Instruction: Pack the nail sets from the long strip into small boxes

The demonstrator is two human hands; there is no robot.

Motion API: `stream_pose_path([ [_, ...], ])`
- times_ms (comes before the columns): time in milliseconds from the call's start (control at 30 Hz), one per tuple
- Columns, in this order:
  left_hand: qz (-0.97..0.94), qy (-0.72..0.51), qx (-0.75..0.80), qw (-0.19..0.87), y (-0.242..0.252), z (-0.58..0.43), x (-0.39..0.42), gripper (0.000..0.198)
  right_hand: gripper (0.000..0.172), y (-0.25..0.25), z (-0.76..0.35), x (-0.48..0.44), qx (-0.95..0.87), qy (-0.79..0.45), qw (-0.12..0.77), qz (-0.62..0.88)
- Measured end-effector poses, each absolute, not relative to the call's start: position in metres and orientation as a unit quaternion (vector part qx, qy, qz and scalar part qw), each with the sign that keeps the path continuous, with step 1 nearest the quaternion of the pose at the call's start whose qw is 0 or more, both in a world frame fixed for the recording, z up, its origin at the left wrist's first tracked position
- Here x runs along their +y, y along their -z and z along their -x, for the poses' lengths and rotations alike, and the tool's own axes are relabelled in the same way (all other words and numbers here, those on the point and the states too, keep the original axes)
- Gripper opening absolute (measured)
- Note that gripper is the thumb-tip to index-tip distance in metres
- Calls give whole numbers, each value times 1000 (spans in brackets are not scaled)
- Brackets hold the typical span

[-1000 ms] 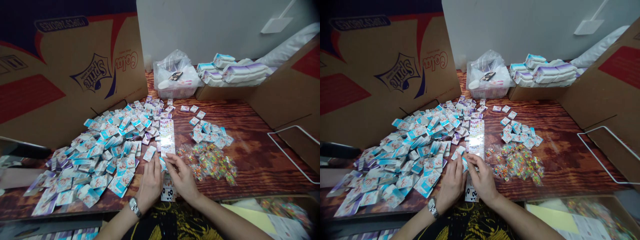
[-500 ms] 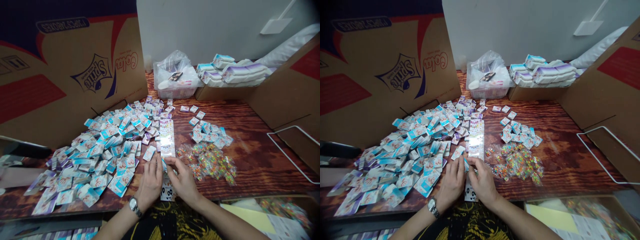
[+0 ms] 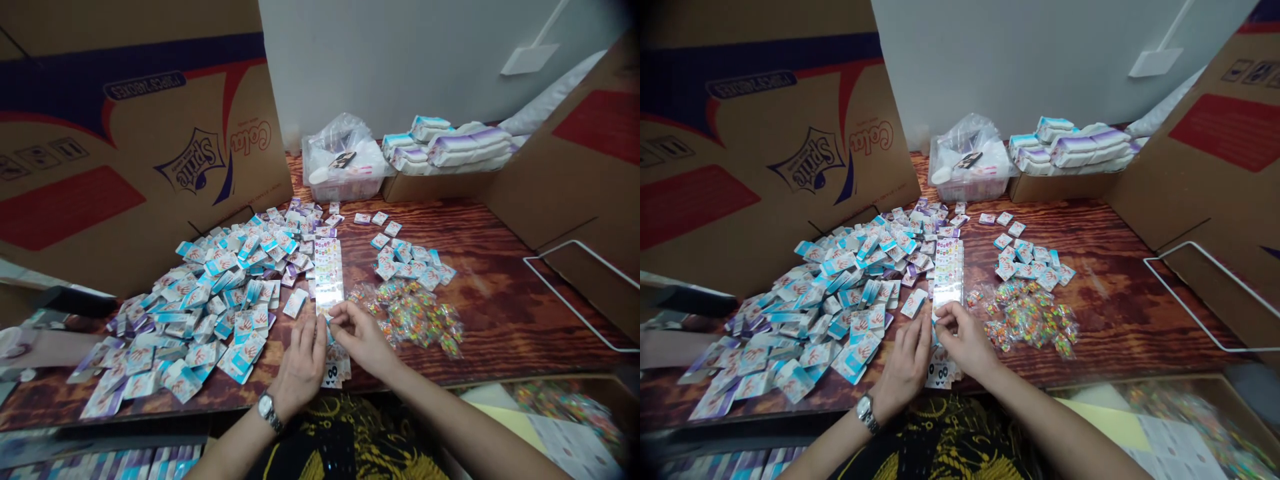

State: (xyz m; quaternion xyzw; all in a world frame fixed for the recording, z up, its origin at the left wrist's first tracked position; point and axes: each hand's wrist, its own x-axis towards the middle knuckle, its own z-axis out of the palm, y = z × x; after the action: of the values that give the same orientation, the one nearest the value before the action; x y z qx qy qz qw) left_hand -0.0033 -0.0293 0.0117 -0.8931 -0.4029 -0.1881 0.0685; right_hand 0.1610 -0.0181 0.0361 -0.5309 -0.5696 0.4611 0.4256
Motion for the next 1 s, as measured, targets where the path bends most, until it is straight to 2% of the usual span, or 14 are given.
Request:
stream_pose_path([
  [200,862,220,-454,48,-18,-15,-37,67,17,-38,-156,-44,-540,-419,510,523],
  [367,850,248,-464,25,-23,-31,-42,67,21,-34,-158,-60,-539,-374,528,539],
  [600,872,252,-413,74,-25,-34,-38,69,23,-38,-168,-58,-441,-472,570,508],
  [800,846,254,-463,80,-29,-44,-38,67,24,-32,-159,-69,-496,-375,566,541],
  [933,839,285,-462,25,-33,-43,-37,67,26,-34,-161,-68,-522,-386,565,509],
  [1000,840,297,-453,-5,-34,-39,-37,67,33,-39,-167,-63,-552,-367,550,509],
])
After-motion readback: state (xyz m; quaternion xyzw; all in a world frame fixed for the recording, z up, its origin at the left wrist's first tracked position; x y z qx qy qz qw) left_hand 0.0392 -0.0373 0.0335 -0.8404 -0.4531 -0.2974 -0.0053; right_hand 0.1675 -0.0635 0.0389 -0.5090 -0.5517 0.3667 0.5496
